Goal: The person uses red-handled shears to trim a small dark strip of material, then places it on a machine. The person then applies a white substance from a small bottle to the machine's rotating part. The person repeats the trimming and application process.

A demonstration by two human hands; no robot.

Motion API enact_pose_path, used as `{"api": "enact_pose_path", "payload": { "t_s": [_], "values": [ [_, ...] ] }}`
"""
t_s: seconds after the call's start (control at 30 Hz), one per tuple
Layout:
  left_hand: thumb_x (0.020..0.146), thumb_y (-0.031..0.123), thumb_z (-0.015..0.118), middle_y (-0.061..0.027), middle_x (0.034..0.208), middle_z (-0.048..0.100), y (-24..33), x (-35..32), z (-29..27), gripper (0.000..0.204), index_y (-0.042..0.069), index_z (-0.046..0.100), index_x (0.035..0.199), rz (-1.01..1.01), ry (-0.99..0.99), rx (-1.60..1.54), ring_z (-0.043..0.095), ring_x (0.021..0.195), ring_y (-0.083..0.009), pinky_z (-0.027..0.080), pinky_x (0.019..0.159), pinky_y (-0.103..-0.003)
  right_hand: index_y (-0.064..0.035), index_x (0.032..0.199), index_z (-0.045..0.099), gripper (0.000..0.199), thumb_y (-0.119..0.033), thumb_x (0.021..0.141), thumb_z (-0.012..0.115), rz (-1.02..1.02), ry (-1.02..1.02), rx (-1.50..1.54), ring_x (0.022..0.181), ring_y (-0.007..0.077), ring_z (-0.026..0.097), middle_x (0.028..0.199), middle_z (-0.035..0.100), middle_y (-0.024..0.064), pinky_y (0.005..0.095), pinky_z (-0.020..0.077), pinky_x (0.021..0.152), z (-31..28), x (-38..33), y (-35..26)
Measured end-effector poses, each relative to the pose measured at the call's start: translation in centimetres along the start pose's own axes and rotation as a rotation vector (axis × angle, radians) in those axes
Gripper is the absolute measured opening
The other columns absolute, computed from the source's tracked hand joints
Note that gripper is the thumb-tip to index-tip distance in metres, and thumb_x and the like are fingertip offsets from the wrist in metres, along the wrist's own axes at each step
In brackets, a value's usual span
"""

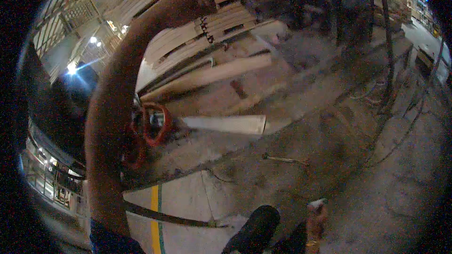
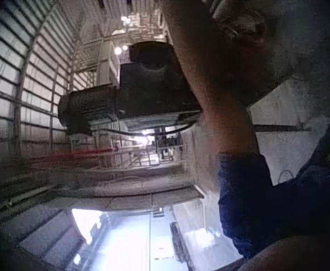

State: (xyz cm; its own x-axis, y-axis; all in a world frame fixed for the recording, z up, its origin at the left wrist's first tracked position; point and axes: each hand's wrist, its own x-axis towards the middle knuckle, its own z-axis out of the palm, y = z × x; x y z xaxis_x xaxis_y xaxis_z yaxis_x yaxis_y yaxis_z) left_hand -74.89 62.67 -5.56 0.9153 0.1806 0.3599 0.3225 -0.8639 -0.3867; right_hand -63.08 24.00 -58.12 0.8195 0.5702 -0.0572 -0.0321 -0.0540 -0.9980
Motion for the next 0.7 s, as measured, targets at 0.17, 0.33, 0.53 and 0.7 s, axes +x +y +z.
{"api": "enact_pose_path", "payload": {
  "t_s": [0.17,0.33,0.53,0.7],
  "values": [
    [0.075,0.011,0.058,-0.0111,0.082,0.064,1.6,0.1,-1.2,0.012,0.005,0.064,0.084,-0.117,-0.135,-0.161,0.061,0.075,-0.0269,0.048,0.07,-0.036,0.0024,0.089,0.056,0.027,-0.018,0.074,0.066,0.065,-0.049,-0.174,0.074,0.0157,0.055,0.082,0.059,0.0071,0.0306,0.0446,0.067,2.2,-3.4,-3.6],
    [0.072,0.006,0.062,-0.0123,0.079,0.064,2.7,-0.8,-3.9,0.011,0.002,0.064,0.082,-0.233,-0.126,-0.505,0.061,0.072,-0.0248,0.049,0.065,-0.033,0.0024,0.089,0.056,0.025,-0.013,0.071,0.065,0.245,-0.03,-0.361,0.075,0.018,0.057,0.082,0.06,0.0091,0.031,0.0451,0.068,1.5,-6.5,-9.4],
    [0.078,0.016,0.052,-0.0151,0.084,0.062,5.3,-5.4,-8.8,0.019,0.002,0.063,0.087,-0.492,-0.155,-0.587,0.059,0.078,-0.03,0.047,0.07,-0.037,0.0019,0.086,0.057,0.021,-0.011,0.072,0.064,0.398,0.106,-0.262,0.065,0.0151,0.054,0.076,0.058,0.0058,0.0287,0.0456,0.06,-4.1,-10.3,-21.4],
    [0.079,0.014,0.057,-0.0134,0.081,0.062,13.5,-15.3,-12.4,0.017,0.003,0.061,0.091,-1.329,-0.016,-0.913,0.06,0.075,-0.0215,0.046,0.067,-0.033,0.004,0.094,0.056,0.027,-0.009,0.072,0.066,0.25,-0.102,-0.294,0.069,0.0142,0.052,0.081,0.058,0.0081,0.0274,0.0445,0.064,-6.7,-7.4,-33.8]
  ]
}}
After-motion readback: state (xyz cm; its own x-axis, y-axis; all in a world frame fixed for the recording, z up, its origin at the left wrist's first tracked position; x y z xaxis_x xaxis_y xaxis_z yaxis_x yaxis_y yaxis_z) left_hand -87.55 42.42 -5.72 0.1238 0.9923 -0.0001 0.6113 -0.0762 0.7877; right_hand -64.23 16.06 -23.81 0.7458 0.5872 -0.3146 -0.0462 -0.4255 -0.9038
